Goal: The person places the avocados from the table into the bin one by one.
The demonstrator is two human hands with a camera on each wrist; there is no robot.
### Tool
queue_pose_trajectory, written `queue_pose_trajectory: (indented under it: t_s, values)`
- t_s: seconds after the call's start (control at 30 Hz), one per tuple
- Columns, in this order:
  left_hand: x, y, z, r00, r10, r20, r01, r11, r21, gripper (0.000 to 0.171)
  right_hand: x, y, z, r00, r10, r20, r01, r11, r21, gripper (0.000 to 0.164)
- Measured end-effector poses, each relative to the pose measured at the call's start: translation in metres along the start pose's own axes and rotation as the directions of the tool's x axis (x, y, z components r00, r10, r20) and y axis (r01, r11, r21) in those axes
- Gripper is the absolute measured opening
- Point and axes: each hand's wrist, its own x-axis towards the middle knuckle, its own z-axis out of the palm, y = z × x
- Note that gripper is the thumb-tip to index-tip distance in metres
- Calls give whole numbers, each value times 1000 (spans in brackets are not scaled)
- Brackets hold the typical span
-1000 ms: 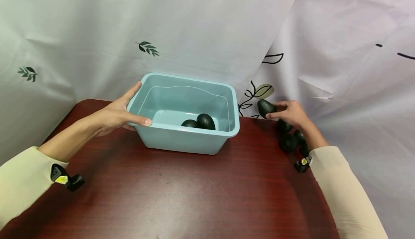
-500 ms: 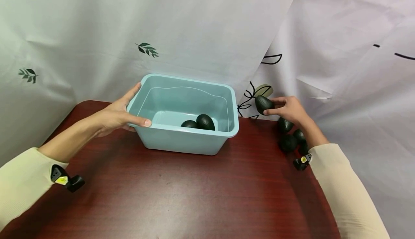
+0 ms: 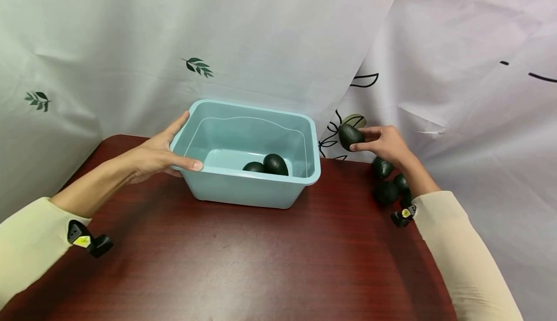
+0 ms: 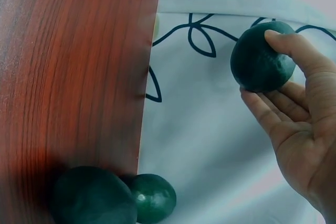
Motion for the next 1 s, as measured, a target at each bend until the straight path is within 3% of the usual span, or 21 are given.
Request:
queue_pose_trajectory:
  t_s: [0.37, 1.0]
  values:
    - [0, -2, -3, 999, 25, 33, -23, 999, -34, 140, -2, -14, 4, 1000, -23, 7, 23, 999, 32, 77]
    - [0, 0, 1, 1000, 6, -12, -6, 1000, 16, 141, 0, -47, 9, 996, -60, -64, 67, 990, 122, 76]
